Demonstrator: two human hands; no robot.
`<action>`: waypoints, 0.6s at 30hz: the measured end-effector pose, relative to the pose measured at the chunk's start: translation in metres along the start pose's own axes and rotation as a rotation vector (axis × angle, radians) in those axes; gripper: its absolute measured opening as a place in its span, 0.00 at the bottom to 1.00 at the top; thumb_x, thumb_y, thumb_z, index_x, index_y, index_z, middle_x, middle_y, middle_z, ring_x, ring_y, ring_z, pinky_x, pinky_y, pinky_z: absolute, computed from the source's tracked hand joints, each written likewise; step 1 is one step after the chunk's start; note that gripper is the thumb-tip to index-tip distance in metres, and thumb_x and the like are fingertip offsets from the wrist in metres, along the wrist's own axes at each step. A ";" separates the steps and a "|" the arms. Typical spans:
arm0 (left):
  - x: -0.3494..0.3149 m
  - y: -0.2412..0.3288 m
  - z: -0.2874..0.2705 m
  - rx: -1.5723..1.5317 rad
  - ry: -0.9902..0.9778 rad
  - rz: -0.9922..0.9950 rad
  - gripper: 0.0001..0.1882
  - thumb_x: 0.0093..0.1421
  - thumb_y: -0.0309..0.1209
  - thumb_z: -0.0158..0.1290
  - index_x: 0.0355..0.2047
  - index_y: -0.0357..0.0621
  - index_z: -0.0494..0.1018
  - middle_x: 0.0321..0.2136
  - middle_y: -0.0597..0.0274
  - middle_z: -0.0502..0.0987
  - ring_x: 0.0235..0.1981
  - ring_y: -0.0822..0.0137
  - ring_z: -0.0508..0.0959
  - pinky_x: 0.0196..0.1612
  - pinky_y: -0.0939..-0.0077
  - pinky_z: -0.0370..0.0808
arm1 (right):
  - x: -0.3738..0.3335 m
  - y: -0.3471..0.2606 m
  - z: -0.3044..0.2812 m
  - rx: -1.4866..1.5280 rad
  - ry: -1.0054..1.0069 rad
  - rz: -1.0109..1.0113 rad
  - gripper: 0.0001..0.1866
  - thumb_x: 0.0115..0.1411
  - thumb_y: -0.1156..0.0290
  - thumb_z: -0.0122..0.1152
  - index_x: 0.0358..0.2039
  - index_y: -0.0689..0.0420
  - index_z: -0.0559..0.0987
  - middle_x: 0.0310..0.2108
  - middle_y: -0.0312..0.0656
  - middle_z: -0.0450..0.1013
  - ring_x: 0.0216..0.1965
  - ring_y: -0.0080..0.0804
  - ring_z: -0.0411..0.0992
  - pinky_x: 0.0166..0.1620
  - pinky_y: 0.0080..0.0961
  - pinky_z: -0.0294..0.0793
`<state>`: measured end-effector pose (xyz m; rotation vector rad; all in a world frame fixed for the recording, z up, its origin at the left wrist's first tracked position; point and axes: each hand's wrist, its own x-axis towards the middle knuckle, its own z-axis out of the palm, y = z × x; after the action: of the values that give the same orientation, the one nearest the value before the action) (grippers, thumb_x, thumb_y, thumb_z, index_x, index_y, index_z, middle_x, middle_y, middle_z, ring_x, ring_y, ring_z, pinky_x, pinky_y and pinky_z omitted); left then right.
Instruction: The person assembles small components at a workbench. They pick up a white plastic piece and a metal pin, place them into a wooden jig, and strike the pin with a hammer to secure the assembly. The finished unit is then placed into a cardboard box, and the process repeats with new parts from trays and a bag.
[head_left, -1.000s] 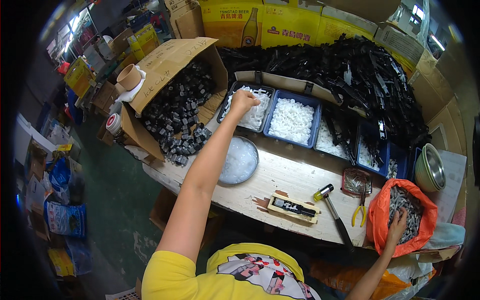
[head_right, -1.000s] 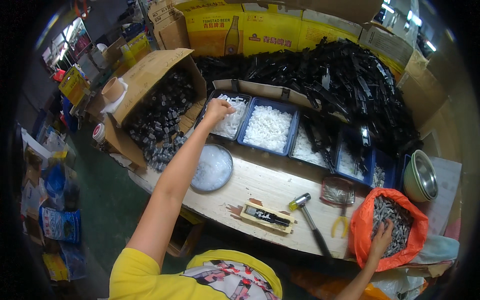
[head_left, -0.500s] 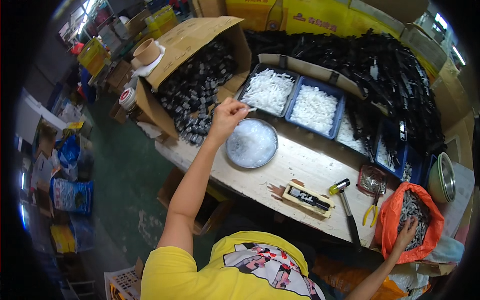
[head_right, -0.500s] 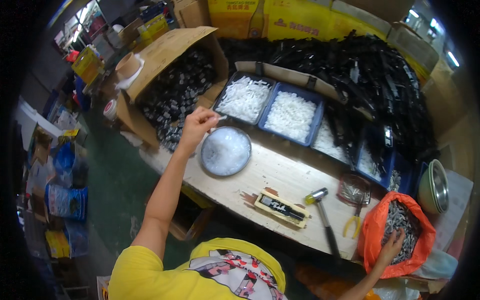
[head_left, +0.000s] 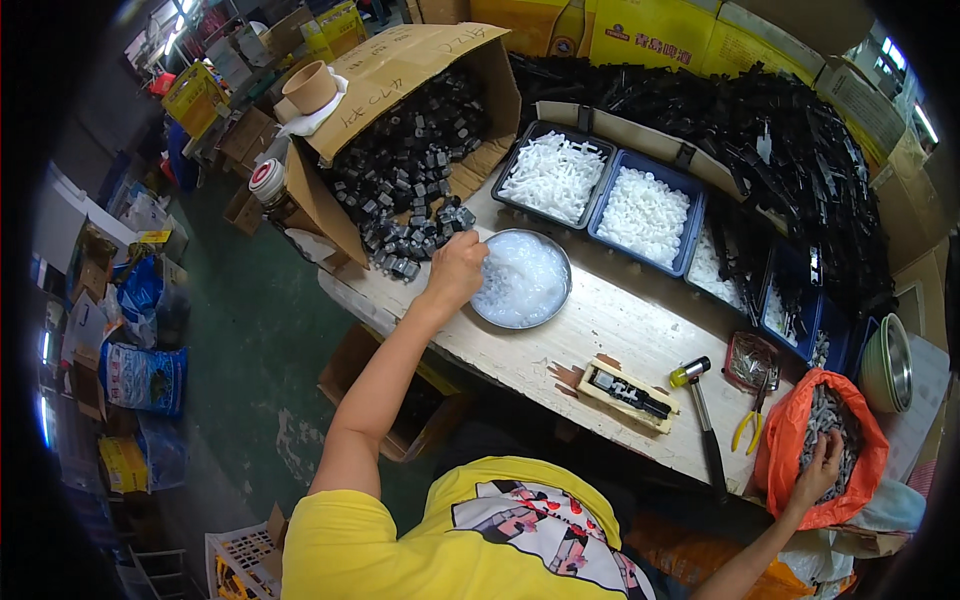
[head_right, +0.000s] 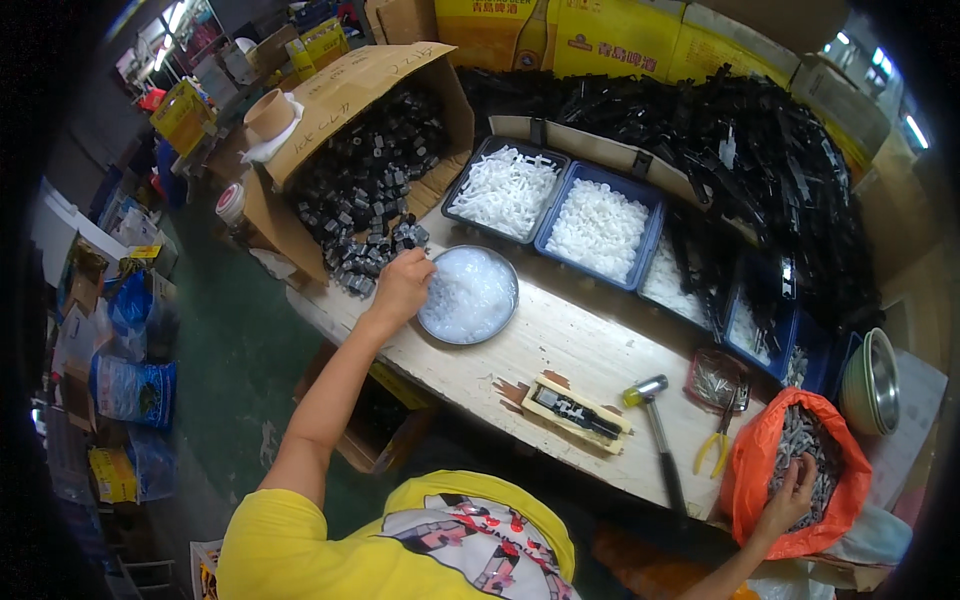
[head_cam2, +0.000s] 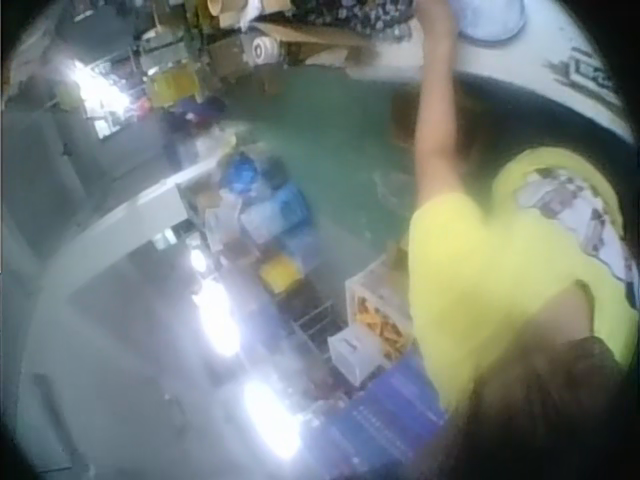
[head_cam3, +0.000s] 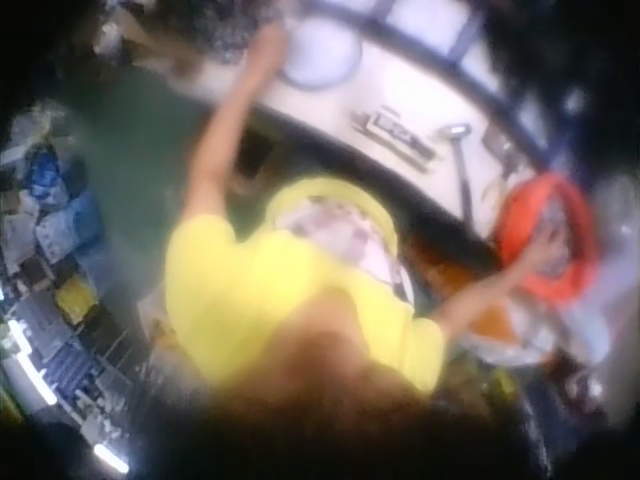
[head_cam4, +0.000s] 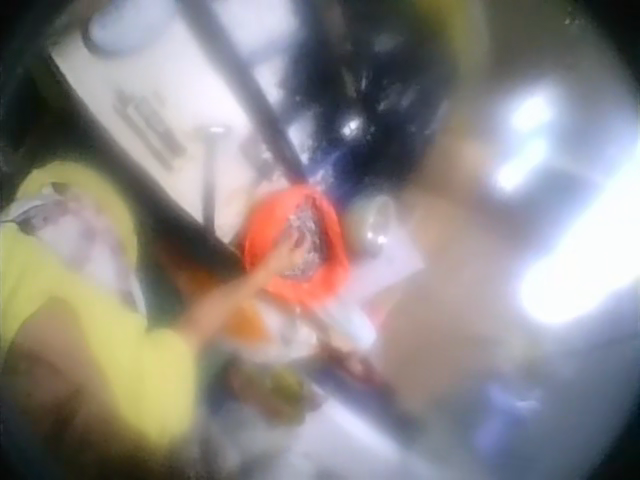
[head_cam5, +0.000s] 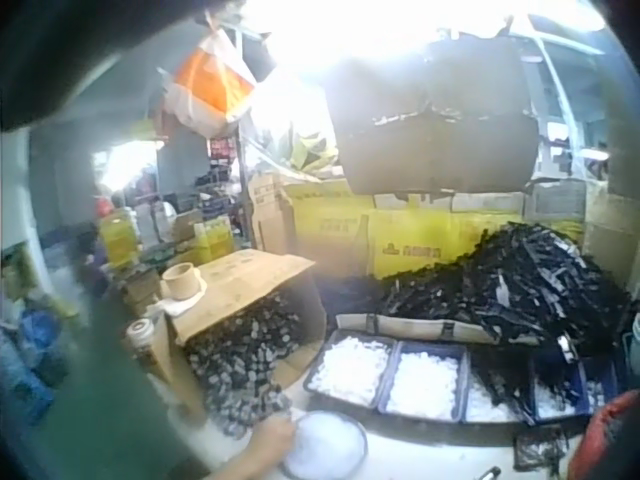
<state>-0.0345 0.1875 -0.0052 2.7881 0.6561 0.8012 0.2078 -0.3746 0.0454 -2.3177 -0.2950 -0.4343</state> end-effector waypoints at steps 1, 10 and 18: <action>0.000 0.001 -0.001 -0.029 0.013 -0.015 0.04 0.44 0.19 0.53 0.23 0.37 0.74 0.24 0.55 0.71 0.29 0.55 0.73 0.31 0.66 0.70 | -0.001 -0.005 -0.003 0.027 0.003 -0.001 0.15 0.62 0.69 0.48 0.46 0.62 0.71 0.38 0.41 0.70 0.36 0.26 0.68 0.41 0.20 0.68; 0.002 0.004 -0.004 -0.048 0.022 -0.061 0.04 0.45 0.20 0.51 0.23 0.39 0.74 0.24 0.56 0.71 0.30 0.54 0.73 0.34 0.65 0.71 | -0.025 -0.088 0.039 0.093 -0.280 -0.173 0.18 0.61 0.76 0.45 0.52 0.58 0.66 0.35 0.37 0.67 0.30 0.21 0.63 0.33 0.16 0.66; -0.005 0.014 -0.032 -0.313 0.059 -0.228 0.04 0.44 0.18 0.53 0.23 0.37 0.73 0.23 0.60 0.72 0.23 0.64 0.73 0.27 0.75 0.71 | -0.050 -0.144 0.075 0.340 -0.451 -0.064 0.30 0.49 0.85 0.54 0.54 0.59 0.62 0.35 0.43 0.68 0.35 0.29 0.69 0.38 0.23 0.69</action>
<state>-0.0504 0.1738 0.0231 2.3685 0.7674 0.8576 0.1301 -0.2257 0.0676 -2.0502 -0.6120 0.1128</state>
